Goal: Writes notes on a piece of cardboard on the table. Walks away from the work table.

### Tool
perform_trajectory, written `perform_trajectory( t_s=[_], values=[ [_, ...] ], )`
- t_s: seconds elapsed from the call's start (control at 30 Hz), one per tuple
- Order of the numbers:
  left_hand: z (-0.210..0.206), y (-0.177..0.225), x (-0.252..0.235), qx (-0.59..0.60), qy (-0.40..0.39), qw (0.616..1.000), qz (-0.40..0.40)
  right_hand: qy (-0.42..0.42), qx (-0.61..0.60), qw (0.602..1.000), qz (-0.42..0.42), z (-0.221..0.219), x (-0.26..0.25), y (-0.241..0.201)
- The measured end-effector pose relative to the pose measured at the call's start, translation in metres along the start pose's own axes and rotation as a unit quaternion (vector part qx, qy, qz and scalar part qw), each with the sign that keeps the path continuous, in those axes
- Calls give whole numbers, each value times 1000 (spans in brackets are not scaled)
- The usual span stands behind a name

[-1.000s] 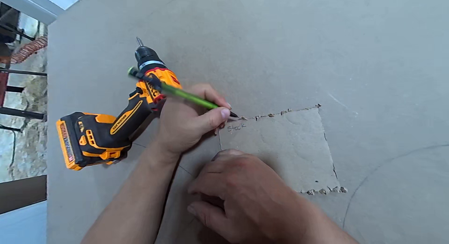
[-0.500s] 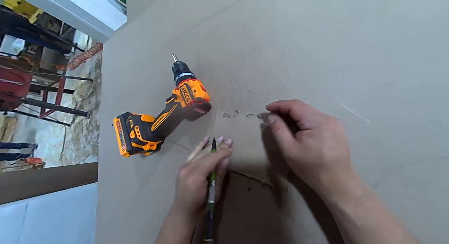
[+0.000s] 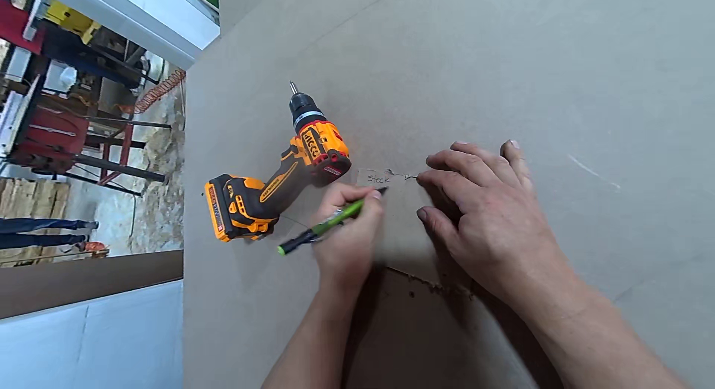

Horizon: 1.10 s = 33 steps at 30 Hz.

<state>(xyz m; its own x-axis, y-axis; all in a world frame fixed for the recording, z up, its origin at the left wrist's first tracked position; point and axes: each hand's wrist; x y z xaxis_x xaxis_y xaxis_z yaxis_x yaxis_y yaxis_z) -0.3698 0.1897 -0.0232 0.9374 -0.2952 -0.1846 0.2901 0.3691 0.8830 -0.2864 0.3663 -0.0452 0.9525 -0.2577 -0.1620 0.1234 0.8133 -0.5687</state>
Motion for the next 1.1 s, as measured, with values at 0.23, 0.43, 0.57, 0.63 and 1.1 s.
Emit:
perform_trajectory(
  t_s=[0.23, 0.43, 0.57, 0.63, 1.1],
  values=[
    [0, -5, -2, -9, 49, 999, 20, 6, 3, 1000, -2, -1, -1, 1],
    [-1, -6, -5, 8, 52, 998, 31, 0, 9, 1000, -5, 0, -1, -1],
    [-4, 1, 0, -30, 19, 999, 12, 3, 3, 1000, -4, 0, -1, -1],
    [0, -4, -4, -29, 26, 999, 22, 0, 5, 1000, -1, 0, -1, 0],
    [21, -12, 16, -77, 20, 994, -69, 4, 9, 1000, 0, 1, 0, 2]
  ],
)
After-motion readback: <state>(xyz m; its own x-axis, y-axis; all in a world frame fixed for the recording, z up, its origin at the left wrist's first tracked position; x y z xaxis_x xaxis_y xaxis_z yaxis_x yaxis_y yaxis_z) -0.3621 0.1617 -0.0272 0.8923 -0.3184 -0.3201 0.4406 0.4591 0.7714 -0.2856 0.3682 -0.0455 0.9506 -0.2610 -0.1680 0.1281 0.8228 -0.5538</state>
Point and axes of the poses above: each hand's wrist, its own x-axis away from the middle knuckle, its own z-axis out of the back of the hand, y = z × x, and after that the axes turned 2 degrees about x, right-handed
